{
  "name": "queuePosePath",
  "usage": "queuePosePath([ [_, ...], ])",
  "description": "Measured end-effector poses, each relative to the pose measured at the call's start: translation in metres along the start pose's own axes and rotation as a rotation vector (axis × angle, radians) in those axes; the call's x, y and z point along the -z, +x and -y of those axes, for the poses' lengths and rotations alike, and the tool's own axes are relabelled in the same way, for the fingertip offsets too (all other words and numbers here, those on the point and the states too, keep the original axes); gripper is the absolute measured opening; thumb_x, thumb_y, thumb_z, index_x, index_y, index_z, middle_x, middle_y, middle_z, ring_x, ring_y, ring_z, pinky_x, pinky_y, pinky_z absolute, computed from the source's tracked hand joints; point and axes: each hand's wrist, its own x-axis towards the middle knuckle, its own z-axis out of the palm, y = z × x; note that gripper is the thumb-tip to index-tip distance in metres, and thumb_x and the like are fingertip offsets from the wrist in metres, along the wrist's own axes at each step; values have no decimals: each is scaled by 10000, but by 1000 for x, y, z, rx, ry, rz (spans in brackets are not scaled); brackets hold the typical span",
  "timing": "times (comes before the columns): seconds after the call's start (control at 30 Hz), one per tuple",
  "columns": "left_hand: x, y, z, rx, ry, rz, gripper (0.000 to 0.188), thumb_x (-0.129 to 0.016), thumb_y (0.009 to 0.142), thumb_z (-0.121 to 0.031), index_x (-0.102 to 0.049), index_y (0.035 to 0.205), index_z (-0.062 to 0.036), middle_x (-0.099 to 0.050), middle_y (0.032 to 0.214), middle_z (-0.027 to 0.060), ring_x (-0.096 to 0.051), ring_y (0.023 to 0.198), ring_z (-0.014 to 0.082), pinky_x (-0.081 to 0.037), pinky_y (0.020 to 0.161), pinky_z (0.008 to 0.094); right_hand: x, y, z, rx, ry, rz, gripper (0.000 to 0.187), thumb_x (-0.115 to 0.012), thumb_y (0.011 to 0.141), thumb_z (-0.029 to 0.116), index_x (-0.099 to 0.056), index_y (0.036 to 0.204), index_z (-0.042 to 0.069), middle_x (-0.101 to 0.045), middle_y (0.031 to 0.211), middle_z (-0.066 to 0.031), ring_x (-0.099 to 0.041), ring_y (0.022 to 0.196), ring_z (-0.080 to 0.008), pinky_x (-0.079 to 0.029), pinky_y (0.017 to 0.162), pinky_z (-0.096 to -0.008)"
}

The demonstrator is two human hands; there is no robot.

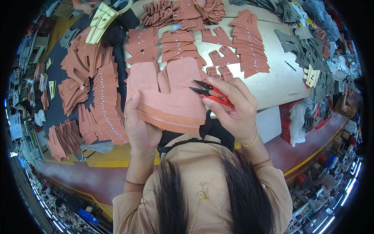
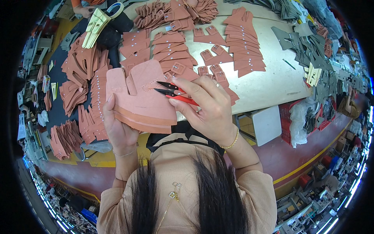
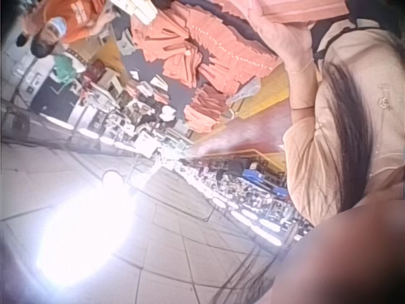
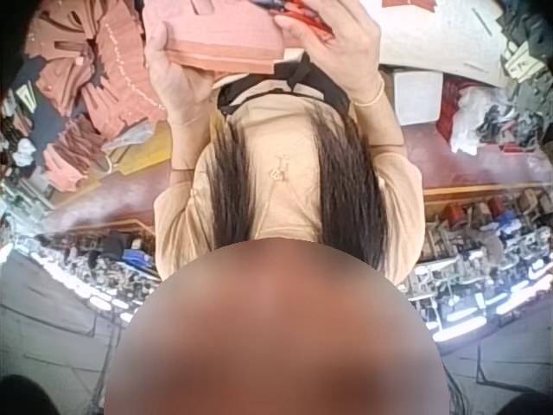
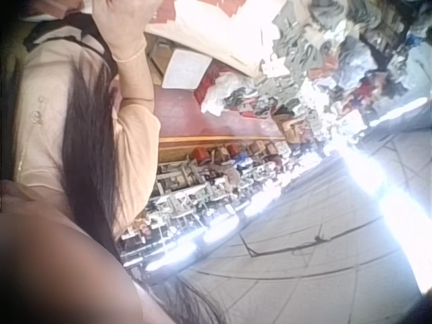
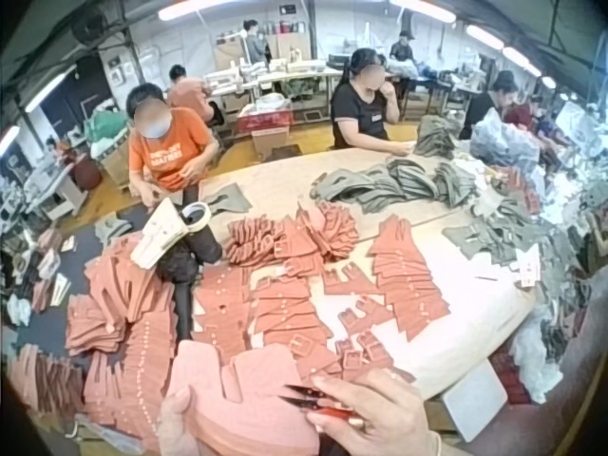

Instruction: The person uses red-handled scissors to trim edges and small tabs from stacked reddish-brown fabric pieces. They repeatedly pick up stacks, cut along marked lines, and place the trimmed pieces back on the table. The person also sorts and organizes the pieces into neat piles.

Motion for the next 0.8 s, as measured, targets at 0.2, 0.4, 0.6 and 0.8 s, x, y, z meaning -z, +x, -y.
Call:
queuePosePath([
  [0.2, -1, -3, 5, 40, 5, 12, 506, -406, 940, -284, -351, 1355, 1, -480, 1311, 147, -489, 1200, 248, -388, 1013, 390, -22, -3, -2, -149, 272, -70, 345, -662, 850, 171, -559, 1147, 29, -562, 799, -54, -537, 649, -125, -435, 578, -242],
  [0.4, -3, -4, 8, 42, 22, 2, 502, -405, 939, -288, -362, 1345, 4, -493, 1294, 141, -494, 1188, 242, -391, 1005, 386, -32, -9, -4, -597, 1137, -148, 366, -569, 933, 261, -420, 1203, 63, -410, 746, 33, -338, 584, -26, -313, 525, -172],
  [0.6, -2, -2, 9, 34, -9, -7, 499, -399, 942, -289, -364, 1339, 11, -491, 1292, 156, -505, 1183, 252, -403, 1001, 392, -18, -3, -12, -453, 644, -54, 400, -786, 735, 159, -532, 1014, 28, -455, 737, 20, -399, 614, -54, -349, 547, -198],
  [0.8, 1, -3, 8, 80, 56, 4, 498, -386, 947, -303, -367, 1332, 12, -491, 1289, 162, -510, 1177, 262, -424, 981, 395, -21, 9, -18, -394, 442, -21, 286, -791, 692, 136, -566, 821, 16, -506, 733, -53, -516, 648, -157, -419, 585, -266],
])
